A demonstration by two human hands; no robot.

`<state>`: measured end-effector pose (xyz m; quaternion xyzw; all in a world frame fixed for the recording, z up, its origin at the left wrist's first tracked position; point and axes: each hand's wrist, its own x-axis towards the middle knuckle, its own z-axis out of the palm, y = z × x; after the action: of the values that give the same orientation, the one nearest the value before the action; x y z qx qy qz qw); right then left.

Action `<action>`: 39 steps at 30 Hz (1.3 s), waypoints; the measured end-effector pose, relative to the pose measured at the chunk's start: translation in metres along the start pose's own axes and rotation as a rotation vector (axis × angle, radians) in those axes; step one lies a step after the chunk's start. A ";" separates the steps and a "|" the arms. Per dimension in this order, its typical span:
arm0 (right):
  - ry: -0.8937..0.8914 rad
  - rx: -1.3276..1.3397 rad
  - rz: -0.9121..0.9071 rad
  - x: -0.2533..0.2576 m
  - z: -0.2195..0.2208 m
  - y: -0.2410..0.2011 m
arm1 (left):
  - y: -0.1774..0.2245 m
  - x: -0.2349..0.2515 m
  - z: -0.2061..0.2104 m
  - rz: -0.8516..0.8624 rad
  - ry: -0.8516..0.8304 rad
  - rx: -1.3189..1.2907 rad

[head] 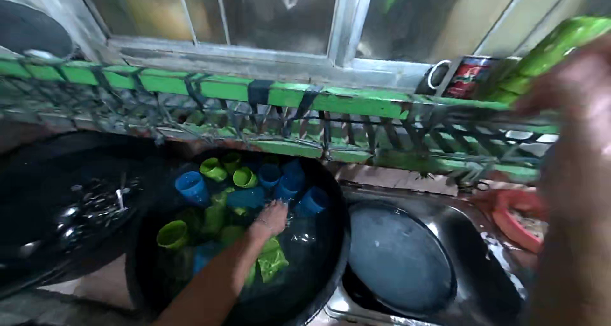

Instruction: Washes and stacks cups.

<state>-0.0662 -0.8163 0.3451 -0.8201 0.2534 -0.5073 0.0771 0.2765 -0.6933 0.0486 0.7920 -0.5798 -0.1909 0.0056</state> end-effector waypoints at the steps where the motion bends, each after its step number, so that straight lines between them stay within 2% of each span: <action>1: -0.089 0.086 -0.043 -0.033 0.031 -0.036 | 0.003 0.008 0.000 -0.081 -0.020 -0.024; 2: -0.181 0.145 -0.063 -0.063 0.063 -0.059 | 0.006 0.012 0.000 -0.163 -0.056 -0.056; 4: -0.466 0.244 0.080 -0.108 0.128 -0.072 | 0.007 0.021 0.003 -0.243 -0.105 -0.131; 7: -0.961 0.230 0.460 -0.139 0.205 -0.064 | 0.004 0.012 0.003 -0.130 0.001 -0.206; 8: -1.085 0.163 0.559 -0.144 0.223 -0.061 | 0.002 0.010 0.002 -0.050 0.024 -0.039; 10: -1.183 0.020 0.699 -0.153 0.253 -0.058 | -0.001 -0.001 -0.011 -0.009 0.099 0.125; 12: -1.035 0.034 0.838 -0.162 0.281 -0.058 | -0.001 -0.022 -0.036 -0.144 0.156 -0.127; 15: -0.560 0.443 1.057 -0.174 0.324 -0.066 | -0.002 -0.038 -0.055 -0.326 0.249 -0.848; 16: -0.429 0.572 1.138 -0.174 0.333 -0.070 | -0.003 -0.042 -0.053 -0.303 0.266 -0.933; 17: -0.378 0.683 1.232 -0.173 0.339 -0.070 | -0.006 -0.047 -0.049 -0.223 0.257 -0.904; 18: -0.411 0.774 1.332 -0.173 0.341 -0.067 | -0.012 -0.053 -0.047 -0.093 0.208 -0.763; 21: -0.806 0.925 1.473 -0.183 0.349 -0.046 | -0.030 -0.062 -0.050 0.298 0.037 -0.078; 22: -0.844 0.925 1.487 -0.183 0.350 -0.048 | -0.031 -0.062 -0.054 0.341 0.006 0.006; 23: -0.758 0.888 1.506 -0.181 0.352 -0.056 | -0.031 -0.064 -0.059 0.319 -0.012 -0.029; 24: -0.595 0.823 1.495 -0.180 0.354 -0.067 | -0.029 -0.068 -0.063 0.234 -0.028 -0.184; 26: -0.327 0.616 1.349 -0.184 0.357 -0.089 | -0.027 -0.075 -0.059 -0.022 -0.041 -0.789; 28: -0.233 0.450 1.100 -0.197 0.359 -0.097 | -0.038 -0.065 -0.038 -0.224 -0.051 -1.295; 30: -0.223 0.356 0.931 -0.202 0.358 -0.094 | -0.045 -0.059 -0.029 -0.287 -0.081 -1.433; 32: -0.205 0.416 0.977 -0.202 0.363 -0.083 | -0.036 -0.072 -0.042 -0.165 -0.059 -1.227; 36: -0.405 0.771 1.495 -0.204 0.358 -0.077 | -0.031 -0.076 -0.041 0.278 -0.019 -0.318; 37: -0.456 0.779 1.568 -0.203 0.358 -0.080 | -0.034 -0.076 -0.042 0.304 -0.036 -0.249; 38: -0.472 0.668 1.568 -0.201 0.359 -0.085 | -0.036 -0.078 -0.043 0.246 -0.044 -0.304; 39: -0.458 0.508 1.528 -0.198 0.359 -0.091 | -0.036 -0.077 -0.042 0.128 -0.041 -0.465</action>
<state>0.2066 -0.6876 0.0527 -0.4629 0.5956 -0.1777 0.6319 0.3030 -0.6192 0.1017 0.7269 -0.5694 -0.3347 0.1880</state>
